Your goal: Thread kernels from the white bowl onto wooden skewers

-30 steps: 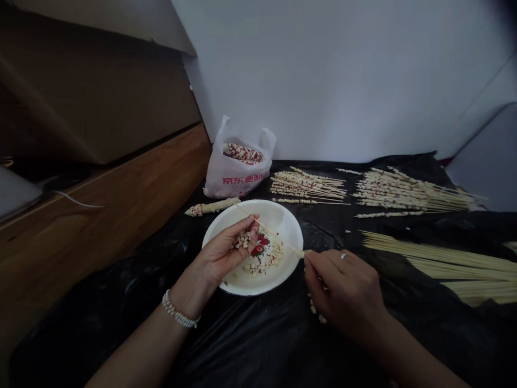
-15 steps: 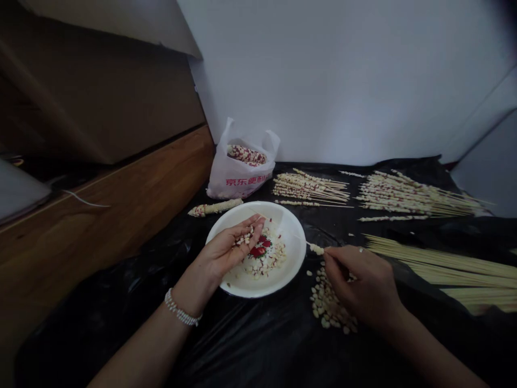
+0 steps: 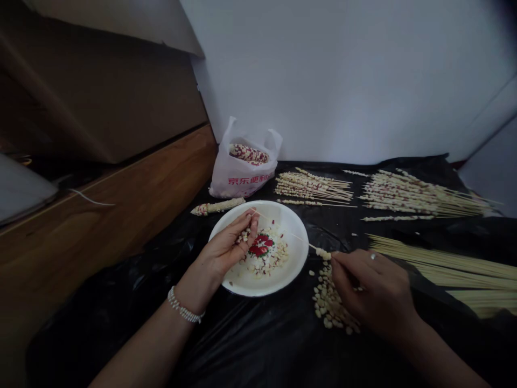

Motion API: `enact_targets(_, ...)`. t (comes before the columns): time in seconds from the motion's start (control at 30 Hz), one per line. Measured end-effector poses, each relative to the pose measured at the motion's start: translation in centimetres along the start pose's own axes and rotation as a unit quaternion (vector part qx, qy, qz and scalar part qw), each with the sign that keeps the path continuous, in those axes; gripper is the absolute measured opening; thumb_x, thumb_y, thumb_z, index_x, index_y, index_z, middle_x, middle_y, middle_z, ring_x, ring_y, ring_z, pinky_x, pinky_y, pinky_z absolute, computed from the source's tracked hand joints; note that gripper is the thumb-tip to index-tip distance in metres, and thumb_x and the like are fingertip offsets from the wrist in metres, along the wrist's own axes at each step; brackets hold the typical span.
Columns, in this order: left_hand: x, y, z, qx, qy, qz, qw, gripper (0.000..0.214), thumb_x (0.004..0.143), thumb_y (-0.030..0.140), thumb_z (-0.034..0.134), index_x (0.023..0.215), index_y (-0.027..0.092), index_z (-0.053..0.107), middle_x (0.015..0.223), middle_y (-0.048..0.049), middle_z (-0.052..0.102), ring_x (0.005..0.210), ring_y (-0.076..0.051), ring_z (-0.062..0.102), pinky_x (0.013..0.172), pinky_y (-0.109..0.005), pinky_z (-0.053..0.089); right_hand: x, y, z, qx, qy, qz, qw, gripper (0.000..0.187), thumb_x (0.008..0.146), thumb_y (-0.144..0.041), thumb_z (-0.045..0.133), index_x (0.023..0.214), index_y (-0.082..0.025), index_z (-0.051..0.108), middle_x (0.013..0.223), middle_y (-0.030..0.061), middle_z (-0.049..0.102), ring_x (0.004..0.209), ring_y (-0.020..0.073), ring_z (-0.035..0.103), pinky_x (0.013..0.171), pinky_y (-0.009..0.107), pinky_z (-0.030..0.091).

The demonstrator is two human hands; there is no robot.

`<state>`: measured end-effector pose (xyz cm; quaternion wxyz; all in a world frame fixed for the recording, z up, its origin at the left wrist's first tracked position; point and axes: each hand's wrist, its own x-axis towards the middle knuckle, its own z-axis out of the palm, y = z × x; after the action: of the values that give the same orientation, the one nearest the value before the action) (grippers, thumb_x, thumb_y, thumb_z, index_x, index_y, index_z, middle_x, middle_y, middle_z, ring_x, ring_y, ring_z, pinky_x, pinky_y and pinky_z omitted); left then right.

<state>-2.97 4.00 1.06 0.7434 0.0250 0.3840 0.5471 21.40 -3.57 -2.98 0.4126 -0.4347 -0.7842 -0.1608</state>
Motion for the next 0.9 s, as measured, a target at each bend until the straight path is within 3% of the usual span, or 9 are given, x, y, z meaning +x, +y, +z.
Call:
enact_targets(0.23, -0.34, -0.03, 0.26, 0.016, 0.007, 0.046, 0.999, 0.039, 0.086, -0.003, 0.048, 0.121, 0.007, 0.059, 0.089, -0.0094, 0.069, 0.071, -0.011, 0.068, 0.063, -0.015, 0.057, 0.36, -0.72, -0.49, -0.004, -0.012, -0.017, 1.000, 0.005, 0.079, -0.012, 0.061, 0.078, -0.016, 0.064, 0.058, -0.0022, 0.056, 0.054, 0.0114, 0.050, 0.058, 0.027, 0.036)
enact_targets(0.63, -0.95, -0.23, 0.82, 0.017, 0.048, 0.039, 0.998, 0.037, 0.086, -0.002, 0.048, 0.119, 0.009, 0.060, 0.089, -0.0090, 0.069, 0.072, -0.011, 0.068, 0.063, -0.016, 0.058, 0.48, -1.01, -0.90, -0.013, -0.023, -0.022, 0.999, 0.004, 0.080, -0.014, 0.062, 0.078, -0.016, 0.065, 0.060, -0.0004, 0.060, 0.055, 0.0135, 0.052, 0.059, 0.029, 0.036)
enact_targets(0.9, -0.65, -0.29, 0.54, 0.023, 0.027, 0.046, 0.998, 0.038, 0.085, -0.002, 0.049, 0.120, 0.009, 0.060, 0.092, -0.0093, 0.070, 0.077, -0.012, 0.069, 0.068, -0.019, 0.058, 0.47, -1.02, -0.89, -0.024, -0.021, -0.018, 0.999, 0.006, 0.080, -0.014, 0.061, 0.076, -0.016, 0.065, 0.061, -0.0001, 0.061, 0.056, 0.0133, 0.053, 0.059, 0.029, 0.036)
